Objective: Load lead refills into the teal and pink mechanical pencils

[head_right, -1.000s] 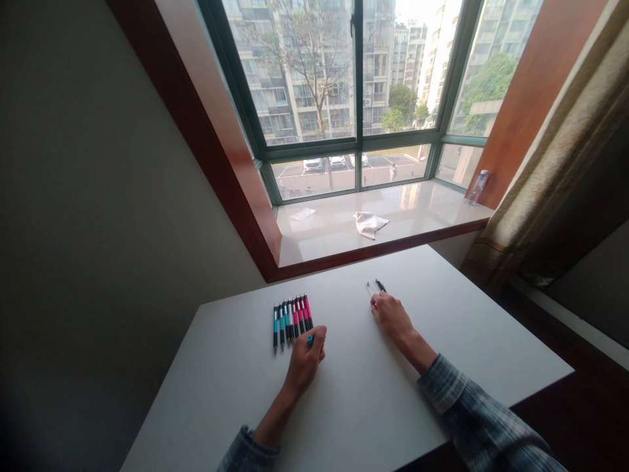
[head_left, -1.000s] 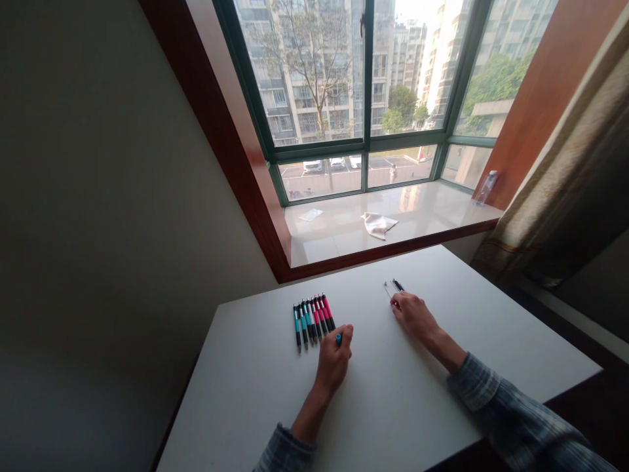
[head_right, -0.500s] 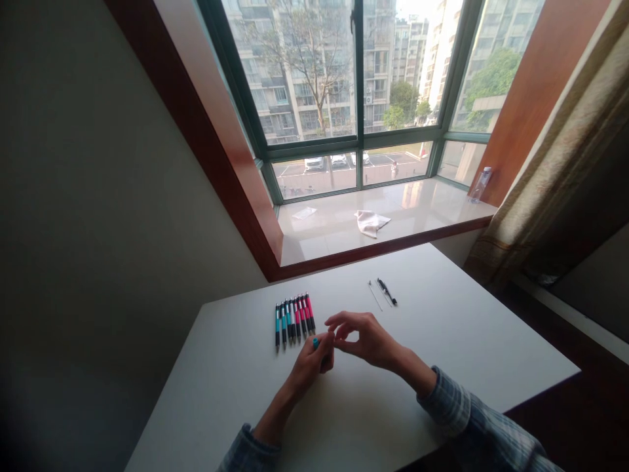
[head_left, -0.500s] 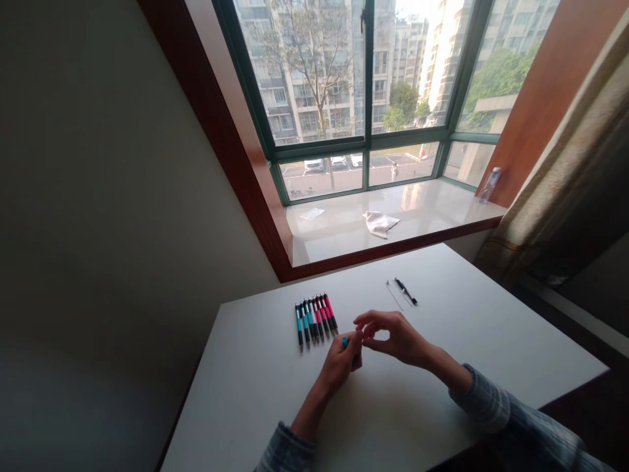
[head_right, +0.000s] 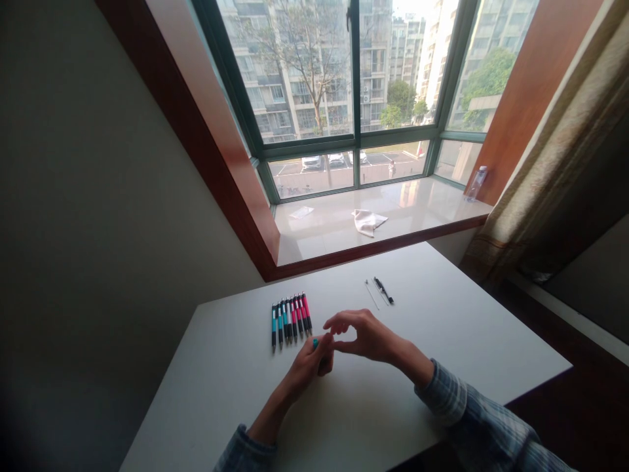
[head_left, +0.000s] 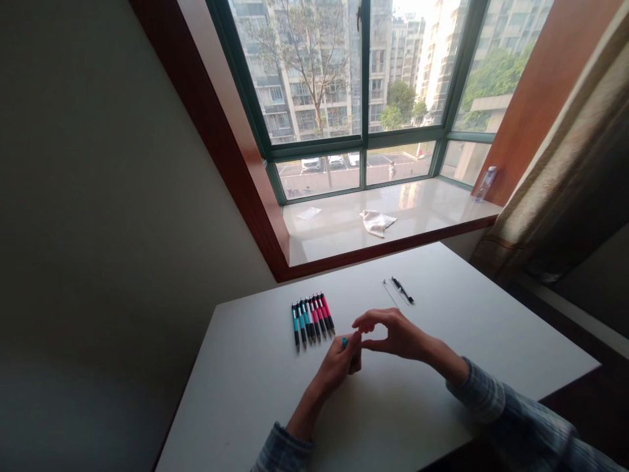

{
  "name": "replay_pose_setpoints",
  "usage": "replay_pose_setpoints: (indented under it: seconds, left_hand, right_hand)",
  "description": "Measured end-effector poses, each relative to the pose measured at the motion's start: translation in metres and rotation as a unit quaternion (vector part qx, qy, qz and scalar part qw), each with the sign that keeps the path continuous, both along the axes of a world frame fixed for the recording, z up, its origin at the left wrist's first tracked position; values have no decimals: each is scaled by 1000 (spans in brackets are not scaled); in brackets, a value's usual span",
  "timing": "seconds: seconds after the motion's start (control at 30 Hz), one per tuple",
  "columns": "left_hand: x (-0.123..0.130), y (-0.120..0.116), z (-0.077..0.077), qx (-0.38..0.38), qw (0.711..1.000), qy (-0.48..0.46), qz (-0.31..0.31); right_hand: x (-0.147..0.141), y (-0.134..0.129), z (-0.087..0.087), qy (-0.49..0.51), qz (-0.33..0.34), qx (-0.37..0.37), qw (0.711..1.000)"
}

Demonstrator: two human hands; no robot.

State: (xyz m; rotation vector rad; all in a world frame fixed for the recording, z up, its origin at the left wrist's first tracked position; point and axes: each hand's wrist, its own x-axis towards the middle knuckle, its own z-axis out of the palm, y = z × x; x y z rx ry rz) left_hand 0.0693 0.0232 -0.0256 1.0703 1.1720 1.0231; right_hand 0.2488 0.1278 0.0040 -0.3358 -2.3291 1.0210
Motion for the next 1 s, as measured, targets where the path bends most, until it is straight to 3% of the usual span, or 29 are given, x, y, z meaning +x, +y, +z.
replay_pose_setpoints:
  seconds: [0.23, 0.37, 0.53, 0.77, 1.0]
  left_hand:
    - [0, 4, 1, -10, 999, -21, 49]
    - [-4, 4, -1, -14, 997, -71, 40]
    - [-7, 4, -2, -42, 994, -84, 51]
    - [-4, 6, 4, -58, 992, -96, 57]
    - [-6, 8, -6, -51, 992, -98, 58]
  right_hand:
    - [23, 80, -24, -105, -175, 117, 972]
    - [30, 112, -33, -165, -213, 143, 952]
    - [26, 123, -38, -204, -219, 151, 942]
    - [29, 123, -44, -170, -203, 111, 958]
    - [35, 121, -44, -163, -201, 107, 960]
